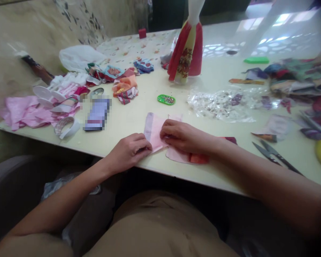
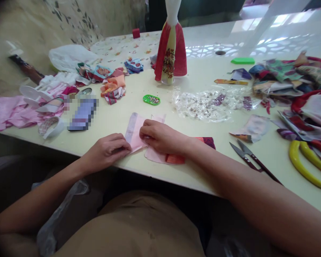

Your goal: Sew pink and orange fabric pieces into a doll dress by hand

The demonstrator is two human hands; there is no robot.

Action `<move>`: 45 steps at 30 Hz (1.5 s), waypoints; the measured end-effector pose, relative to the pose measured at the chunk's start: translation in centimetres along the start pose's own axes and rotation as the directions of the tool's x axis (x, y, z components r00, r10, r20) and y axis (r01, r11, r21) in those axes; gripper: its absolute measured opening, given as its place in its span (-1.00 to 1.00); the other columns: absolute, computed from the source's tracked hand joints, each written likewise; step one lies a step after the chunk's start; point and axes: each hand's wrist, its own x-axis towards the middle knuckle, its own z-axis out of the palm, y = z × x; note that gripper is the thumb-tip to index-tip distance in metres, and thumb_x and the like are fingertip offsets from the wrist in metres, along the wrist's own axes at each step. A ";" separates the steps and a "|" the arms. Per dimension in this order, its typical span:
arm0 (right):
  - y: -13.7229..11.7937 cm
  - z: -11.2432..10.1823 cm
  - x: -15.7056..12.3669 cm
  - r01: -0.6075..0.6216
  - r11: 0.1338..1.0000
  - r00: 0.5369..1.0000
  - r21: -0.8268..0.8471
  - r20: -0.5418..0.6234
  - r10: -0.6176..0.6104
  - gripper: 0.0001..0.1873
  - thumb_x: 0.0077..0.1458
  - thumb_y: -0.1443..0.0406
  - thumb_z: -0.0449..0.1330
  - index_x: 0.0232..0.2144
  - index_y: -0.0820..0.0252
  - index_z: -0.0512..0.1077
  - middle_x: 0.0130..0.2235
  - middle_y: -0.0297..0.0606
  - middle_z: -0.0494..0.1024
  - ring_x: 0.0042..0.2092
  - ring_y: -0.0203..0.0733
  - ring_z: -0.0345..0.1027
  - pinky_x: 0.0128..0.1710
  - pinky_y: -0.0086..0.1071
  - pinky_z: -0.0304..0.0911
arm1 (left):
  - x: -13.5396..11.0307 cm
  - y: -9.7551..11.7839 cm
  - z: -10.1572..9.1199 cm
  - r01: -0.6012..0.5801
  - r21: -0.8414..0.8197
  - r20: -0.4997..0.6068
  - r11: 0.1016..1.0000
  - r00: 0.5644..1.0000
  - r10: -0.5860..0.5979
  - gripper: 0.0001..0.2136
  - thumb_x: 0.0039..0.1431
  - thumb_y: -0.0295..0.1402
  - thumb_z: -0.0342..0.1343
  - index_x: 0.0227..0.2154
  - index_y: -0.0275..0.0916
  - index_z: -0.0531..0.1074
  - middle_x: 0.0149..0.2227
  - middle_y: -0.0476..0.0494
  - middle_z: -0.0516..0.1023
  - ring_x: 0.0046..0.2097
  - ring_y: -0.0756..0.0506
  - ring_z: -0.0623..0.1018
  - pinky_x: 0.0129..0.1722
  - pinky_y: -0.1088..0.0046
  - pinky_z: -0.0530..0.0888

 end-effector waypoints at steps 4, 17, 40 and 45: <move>0.2 -0.3 0.0 -0.002 0.999 1.000 0.036 -0.007 0.003 -0.91 0.21 0.44 0.10 -0.32 0.22 0.38 -0.22 -0.19 0.39 -0.23 -0.22 0.28 -0.20 -0.35 0.22 | -0.2 0.1 -0.7 0.092 -0.041 0.009 0.995 0.996 -0.092 -0.88 0.31 -0.38 0.07 -0.27 -0.22 0.51 -0.27 -0.10 0.50 -0.22 -0.06 0.50 -0.19 0.42 0.41; 0.1 0.1 0.0 -0.021 0.999 0.998 0.033 -0.062 0.023 -0.88 0.20 0.42 0.10 -0.27 0.24 0.45 -0.22 -0.17 0.45 -0.21 -0.19 0.34 -0.19 -0.33 0.24 | 0.7 -0.1 -0.1 0.336 -0.179 -0.074 0.925 0.932 -0.354 -0.89 0.19 -0.35 0.16 -0.42 -0.25 0.43 -0.34 -0.07 0.45 -0.27 -0.08 0.43 -0.22 0.36 0.36; -0.5 -0.6 0.1 -0.100 0.782 0.806 0.616 -0.411 0.427 -0.73 0.16 0.12 0.24 -0.40 0.22 0.45 -0.40 -0.33 0.45 -0.35 -0.28 0.29 -0.31 -0.37 0.20 | 8.5 0.1 0.4 0.045 -0.845 -0.135 0.533 0.946 -0.294 -0.55 0.09 -0.29 0.33 -0.02 -0.20 0.29 -0.27 -0.04 0.53 -0.27 0.01 0.53 -0.24 0.52 0.47; -0.4 -1.2 -0.1 -0.056 0.926 0.750 0.374 -0.597 0.286 -0.91 0.21 0.25 0.18 -0.28 0.16 0.40 -0.26 -0.27 0.50 -0.21 -0.19 0.37 -0.17 -0.28 0.26 | 8.2 -0.2 1.3 0.011 -0.898 -0.163 0.441 0.920 -0.357 -0.61 0.09 -0.31 0.32 -0.07 -0.18 0.30 -0.32 0.02 0.53 -0.33 0.04 0.53 -0.31 0.55 0.45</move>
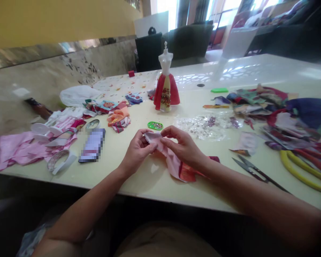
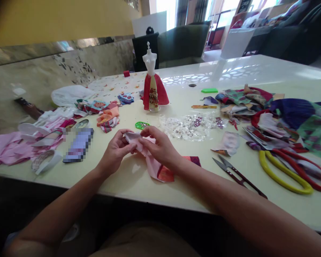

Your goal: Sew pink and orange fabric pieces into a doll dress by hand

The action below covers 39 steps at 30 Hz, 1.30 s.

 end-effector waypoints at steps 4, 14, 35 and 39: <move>-0.1 -0.5 0.3 0.335 0.905 0.942 -0.262 0.125 -0.313 -0.91 0.21 0.39 0.10 -0.33 0.13 0.36 -0.18 -0.15 0.49 -0.09 -0.08 0.33 -0.08 -0.17 0.25 | -0.1 -0.4 -0.5 0.067 -0.068 -0.013 0.995 0.998 -0.068 -0.58 0.10 -0.32 0.30 -0.03 -0.18 0.28 -0.30 -0.01 0.57 -0.31 0.01 0.57 -0.26 0.49 0.50; 0.5 -0.1 0.2 0.543 0.697 0.839 -0.469 0.340 -0.425 -0.89 0.29 0.35 0.08 -0.27 0.13 0.41 -0.11 -0.14 0.50 -0.04 -0.09 0.30 0.00 -0.17 0.20 | -0.1 -0.1 -0.4 0.170 -0.212 -0.057 0.962 0.981 -0.185 -0.56 0.04 -0.32 0.34 -0.07 -0.19 0.28 -0.29 0.01 0.56 -0.32 0.02 0.58 -0.28 0.49 0.52; 0.7 0.2 0.1 0.593 0.625 0.802 -0.507 0.311 -0.509 -0.81 0.29 0.39 0.11 -0.37 0.21 0.46 -0.26 -0.15 0.54 -0.12 -0.11 0.33 -0.06 -0.21 0.24 | -0.5 -1.4 -0.3 0.043 -0.168 0.014 0.985 0.999 -0.041 -0.40 0.03 -0.47 0.35 0.11 -0.14 0.23 -0.19 -0.05 0.54 -0.17 -0.02 0.55 -0.13 0.44 0.50; 0.8 0.3 0.1 0.575 0.637 0.817 -0.513 0.320 -0.480 -0.80 0.29 0.39 0.10 -0.40 0.20 0.44 -0.26 -0.15 0.54 -0.13 -0.11 0.32 -0.07 -0.21 0.23 | -0.5 -1.4 -0.3 0.021 -0.131 0.013 0.991 1.000 -0.019 -0.39 0.05 -0.46 0.34 0.13 -0.14 0.22 -0.17 -0.08 0.54 -0.18 -0.01 0.54 -0.15 0.46 0.49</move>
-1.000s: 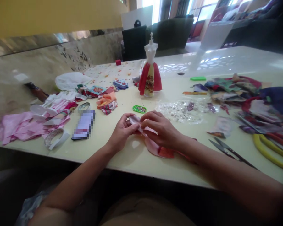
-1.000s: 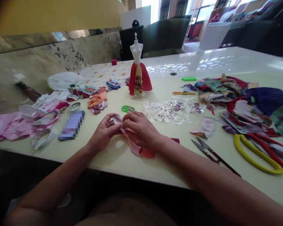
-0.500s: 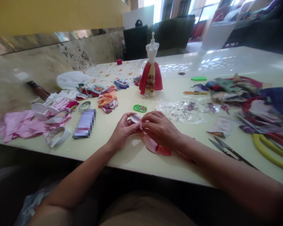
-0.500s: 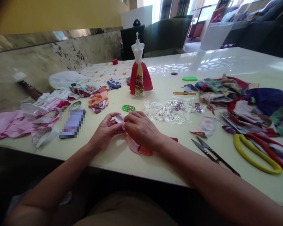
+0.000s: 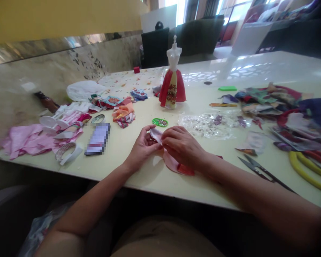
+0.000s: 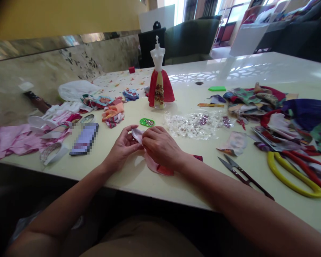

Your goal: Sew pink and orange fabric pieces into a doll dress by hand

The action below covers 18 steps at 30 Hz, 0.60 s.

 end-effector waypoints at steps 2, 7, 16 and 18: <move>-0.1 0.0 0.0 -0.028 1.000 1.000 -0.001 0.010 0.028 -0.80 0.29 0.38 0.09 -0.40 0.21 0.42 -0.27 -0.14 0.53 -0.14 -0.10 0.32 -0.08 -0.21 0.22 | 0.0 0.0 0.0 -0.008 0.005 -0.002 1.000 1.000 0.008 -0.37 0.05 -0.45 0.35 0.15 -0.14 0.21 -0.17 -0.07 0.53 -0.18 -0.01 0.54 -0.14 0.46 0.49; -0.2 0.2 -0.1 -0.078 0.997 0.997 0.009 0.017 0.078 -0.80 0.29 0.37 0.08 -0.41 0.22 0.40 -0.29 -0.12 0.51 -0.18 -0.09 0.31 -0.13 -0.21 0.22 | -0.1 -0.1 0.2 -0.014 -0.017 0.020 1.000 1.000 0.014 -0.32 0.04 -0.44 0.36 0.19 -0.11 0.18 -0.14 -0.08 0.51 -0.16 -0.01 0.53 -0.15 0.48 0.48; -0.1 0.5 -0.3 -0.059 0.997 0.998 0.046 0.037 0.057 -0.82 0.22 0.42 0.10 -0.44 0.20 0.37 -0.31 -0.15 0.52 -0.22 -0.11 0.31 -0.13 -0.22 0.22 | -0.1 -0.1 0.4 0.009 0.009 0.025 1.000 1.000 -0.009 -0.31 0.02 -0.44 0.36 0.18 -0.11 0.17 -0.18 -0.06 0.48 -0.19 -0.01 0.49 -0.19 0.47 0.45; -0.1 0.5 -0.3 -0.087 0.993 0.995 0.076 0.049 0.083 -0.84 0.20 0.42 0.11 -0.43 0.19 0.37 -0.31 -0.16 0.51 -0.22 -0.12 0.31 -0.13 -0.22 0.22 | -0.1 0.0 0.4 0.001 0.015 0.033 1.000 0.999 -0.002 -0.32 0.01 -0.45 0.36 0.17 -0.12 0.17 -0.20 -0.05 0.47 -0.19 0.00 0.48 -0.17 0.47 0.43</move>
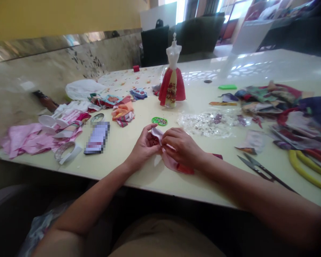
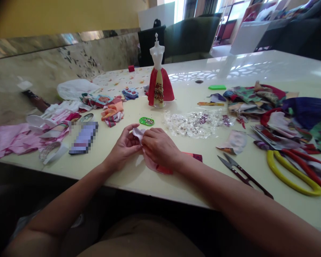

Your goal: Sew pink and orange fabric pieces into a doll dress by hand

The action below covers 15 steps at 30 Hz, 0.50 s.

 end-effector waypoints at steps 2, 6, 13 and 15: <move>-0.1 0.0 0.0 -0.038 0.998 0.999 0.052 0.011 0.038 -0.87 0.19 0.42 0.11 -0.41 0.19 0.37 -0.31 -0.17 0.50 -0.21 -0.12 0.31 -0.14 -0.23 0.22 | 0.0 0.0 0.0 -0.013 0.007 0.007 1.000 1.000 0.013 -0.32 0.01 -0.44 0.36 0.17 -0.12 0.18 -0.22 -0.04 0.46 -0.19 0.00 0.46 -0.15 0.46 0.42; -0.2 -0.1 0.0 -0.121 0.982 0.992 0.147 0.047 0.116 -0.90 0.18 0.41 0.12 -0.39 0.18 0.36 -0.30 -0.20 0.47 -0.20 -0.14 0.32 -0.15 -0.26 0.22 | 0.0 0.0 -0.1 -0.023 0.017 0.017 1.000 1.000 0.022 -0.33 0.01 -0.45 0.35 0.16 -0.11 0.18 -0.24 -0.02 0.45 -0.19 0.00 0.46 -0.13 0.45 0.41; 0.0 -0.4 0.1 -0.158 0.969 0.986 0.188 0.080 0.146 -0.90 0.16 0.43 0.11 -0.40 0.20 0.37 -0.31 -0.20 0.47 -0.23 -0.17 0.33 -0.18 -0.29 0.23 | 0.0 0.0 -0.1 -0.009 0.006 0.007 1.000 1.000 0.009 -0.34 0.00 -0.48 0.34 0.14 -0.12 0.18 -0.24 -0.02 0.44 -0.21 0.01 0.46 -0.18 0.47 0.44; 0.0 -0.5 0.1 -0.134 0.976 0.989 0.173 0.088 0.120 -0.88 0.20 0.41 0.10 -0.39 0.20 0.39 -0.31 -0.20 0.48 -0.23 -0.16 0.34 -0.16 -0.27 0.23 | 0.0 0.1 -0.1 0.003 0.001 -0.004 1.000 1.000 -0.003 -0.36 0.00 -0.47 0.33 0.13 -0.12 0.19 -0.25 -0.01 0.43 -0.23 0.01 0.46 -0.20 0.47 0.46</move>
